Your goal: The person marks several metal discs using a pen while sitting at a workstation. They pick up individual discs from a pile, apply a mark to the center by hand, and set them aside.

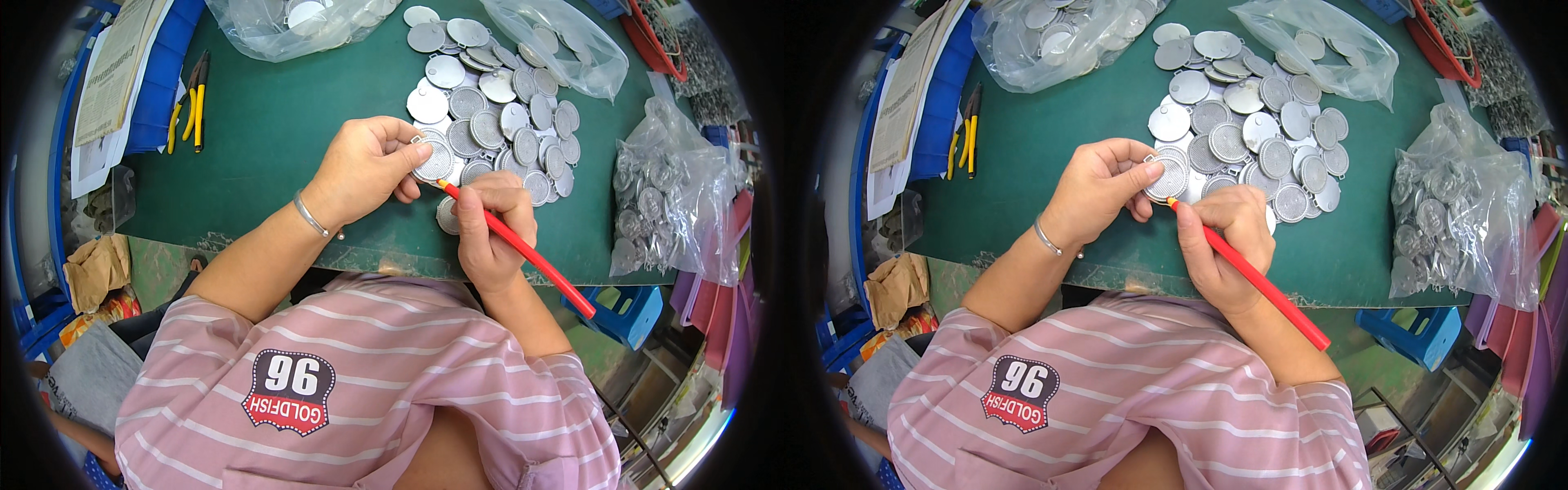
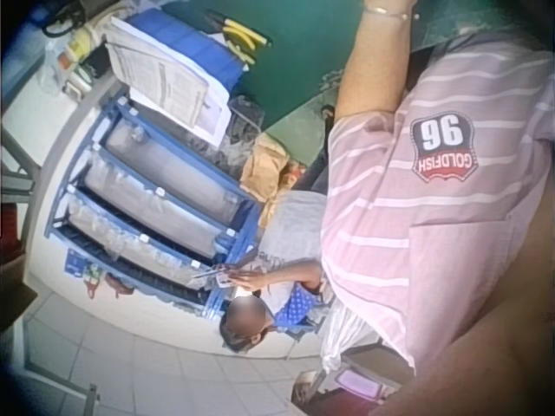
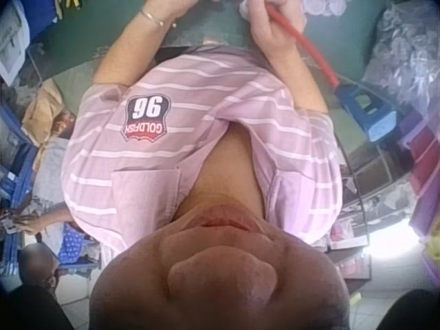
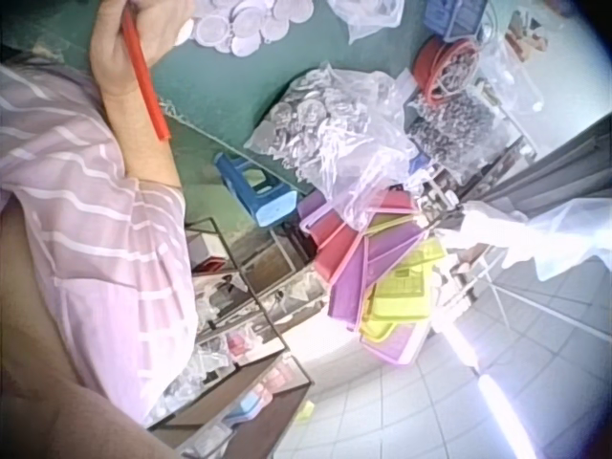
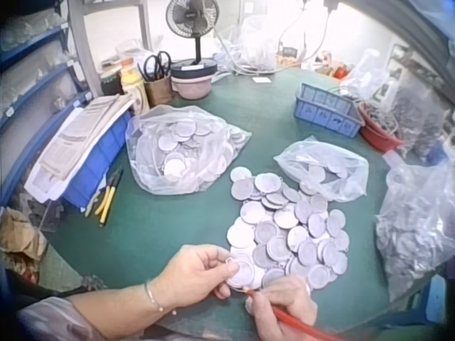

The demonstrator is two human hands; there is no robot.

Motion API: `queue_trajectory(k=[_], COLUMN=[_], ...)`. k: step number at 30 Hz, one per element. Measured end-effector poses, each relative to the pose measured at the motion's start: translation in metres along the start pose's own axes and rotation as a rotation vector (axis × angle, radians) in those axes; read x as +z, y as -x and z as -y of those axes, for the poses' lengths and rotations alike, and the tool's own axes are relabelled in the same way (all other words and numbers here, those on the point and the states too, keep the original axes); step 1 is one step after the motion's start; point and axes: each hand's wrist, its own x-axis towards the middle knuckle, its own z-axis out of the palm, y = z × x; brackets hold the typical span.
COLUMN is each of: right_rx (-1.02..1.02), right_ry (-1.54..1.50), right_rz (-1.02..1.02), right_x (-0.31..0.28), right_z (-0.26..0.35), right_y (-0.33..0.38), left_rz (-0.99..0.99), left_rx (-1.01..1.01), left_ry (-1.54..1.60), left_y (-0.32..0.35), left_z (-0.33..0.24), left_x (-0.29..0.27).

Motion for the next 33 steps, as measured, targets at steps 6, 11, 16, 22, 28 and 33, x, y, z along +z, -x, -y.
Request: queue_trajectory(k=[6, 11, 16, 22, 28, 33], right_rx=[-0.009, 0.054, 0.249, 0.246, 0.199, 0.205], right_ry=[0.037, -0.068, -0.197, -0.230, -0.183, -0.141], right_rz=[0.108, -0.032, -0.192, -0.149, -0.081, -0.066], right_x=[0.0014, -0.0009, -0.0060, -0.0053, -0.0031, -0.0043], right_z=[0.0007, -0.0024, -0.0005, -0.0010, -0.0019, -0.0042], right_y=[0.0009, 0.0032, -0.0021, -0.0018, 0.0002, 0.0021], left_rz=[0.006, 0.012, 0.026, 0.029, 0.029, 0.026], left_rx=[0.008, -0.016, 0.002, 0.010, 0.009, 0.009], left_ry=[0.015, 0.032, 0.009, 0.012, 0.005, -0.002], left_y=[-0.0011, -0.0005, -0.0002, -0.0002, 0.0000, -0.0002], left_z=[0.0016, -0.0003, -0.0005, 0.0000, 0.0002, 0.0012], left_x=[-0.0012, -0.0013, -0.0018, -0.0018, -0.0017, -0.0020])
